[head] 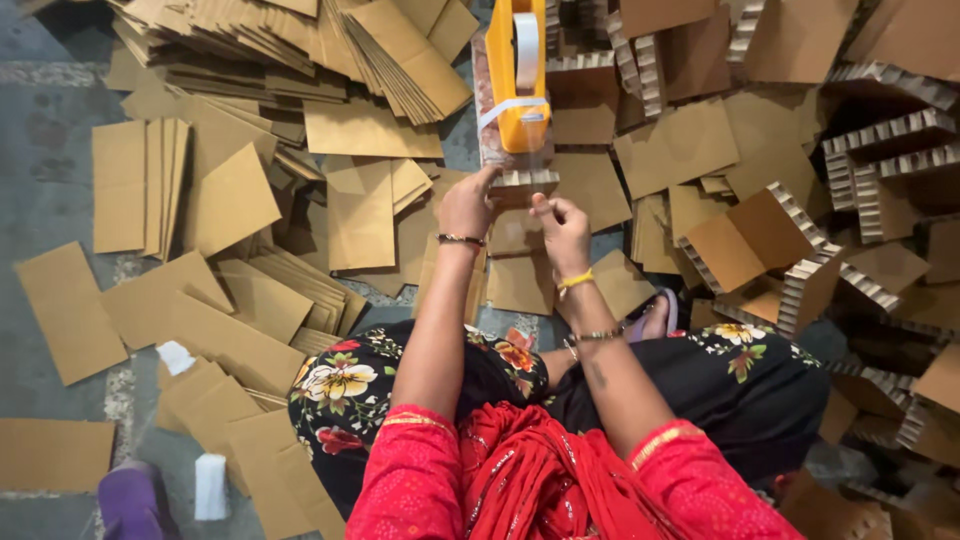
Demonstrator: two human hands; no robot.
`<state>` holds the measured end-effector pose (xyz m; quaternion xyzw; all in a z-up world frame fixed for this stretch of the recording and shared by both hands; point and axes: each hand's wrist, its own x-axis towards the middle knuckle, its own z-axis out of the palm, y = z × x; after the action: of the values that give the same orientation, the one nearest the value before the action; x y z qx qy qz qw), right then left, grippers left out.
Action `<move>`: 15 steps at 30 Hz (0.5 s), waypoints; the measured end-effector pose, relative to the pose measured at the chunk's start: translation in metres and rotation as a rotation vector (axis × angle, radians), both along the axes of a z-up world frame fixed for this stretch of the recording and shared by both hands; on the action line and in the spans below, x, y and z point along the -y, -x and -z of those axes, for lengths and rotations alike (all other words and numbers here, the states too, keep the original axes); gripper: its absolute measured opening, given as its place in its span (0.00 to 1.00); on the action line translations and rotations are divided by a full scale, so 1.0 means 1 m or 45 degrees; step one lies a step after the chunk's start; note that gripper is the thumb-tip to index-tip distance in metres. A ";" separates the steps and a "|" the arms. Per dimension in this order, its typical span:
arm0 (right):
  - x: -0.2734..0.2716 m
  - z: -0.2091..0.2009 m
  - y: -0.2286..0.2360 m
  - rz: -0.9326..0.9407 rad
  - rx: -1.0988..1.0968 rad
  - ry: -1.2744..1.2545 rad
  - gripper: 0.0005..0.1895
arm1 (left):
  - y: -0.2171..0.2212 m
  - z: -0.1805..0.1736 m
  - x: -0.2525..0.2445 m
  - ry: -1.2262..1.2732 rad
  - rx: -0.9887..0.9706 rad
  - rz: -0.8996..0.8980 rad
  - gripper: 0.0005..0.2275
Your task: The person sits on the floor surrounded by cardboard pieces and assembles small boxes by folding the cardboard and securing the edges with a tape dispenser. The person repeatedly picks up flat cardboard pieces, folds them into box shapes, and tapes them together.
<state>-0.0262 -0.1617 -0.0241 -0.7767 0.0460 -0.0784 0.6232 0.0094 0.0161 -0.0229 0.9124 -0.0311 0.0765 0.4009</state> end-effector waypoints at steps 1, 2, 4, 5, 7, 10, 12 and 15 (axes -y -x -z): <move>0.004 0.012 0.001 -0.008 -0.029 0.017 0.21 | -0.002 0.000 -0.001 -0.020 -0.011 -0.011 0.19; 0.007 0.021 -0.002 -0.035 -0.112 0.008 0.21 | -0.004 0.000 -0.002 0.000 -0.050 -0.007 0.20; 0.013 0.027 -0.020 -0.085 -0.261 -0.011 0.20 | -0.012 -0.002 -0.004 0.038 -0.113 0.006 0.21; 0.014 0.024 -0.027 -0.067 -0.323 0.018 0.23 | -0.014 -0.003 -0.004 0.015 -0.076 0.025 0.21; 0.017 0.011 -0.036 -0.039 -0.458 0.074 0.30 | -0.015 -0.002 -0.006 -0.032 -0.013 0.055 0.22; 0.021 -0.012 -0.038 -0.028 -0.198 1.298 0.30 | -0.017 0.002 -0.007 -0.133 -0.001 0.070 0.20; 0.020 -0.025 -0.042 0.063 0.390 1.410 0.34 | -0.019 0.001 -0.006 -0.190 -0.004 0.093 0.21; 0.021 -0.032 -0.062 -0.193 0.488 0.837 0.28 | -0.017 0.001 -0.010 -0.234 -0.009 0.109 0.20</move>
<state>0.0354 -0.1830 0.0076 -0.9075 -0.1567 -0.1864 0.3422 0.0267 0.0258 -0.0235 0.9434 -0.0754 0.0529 0.3186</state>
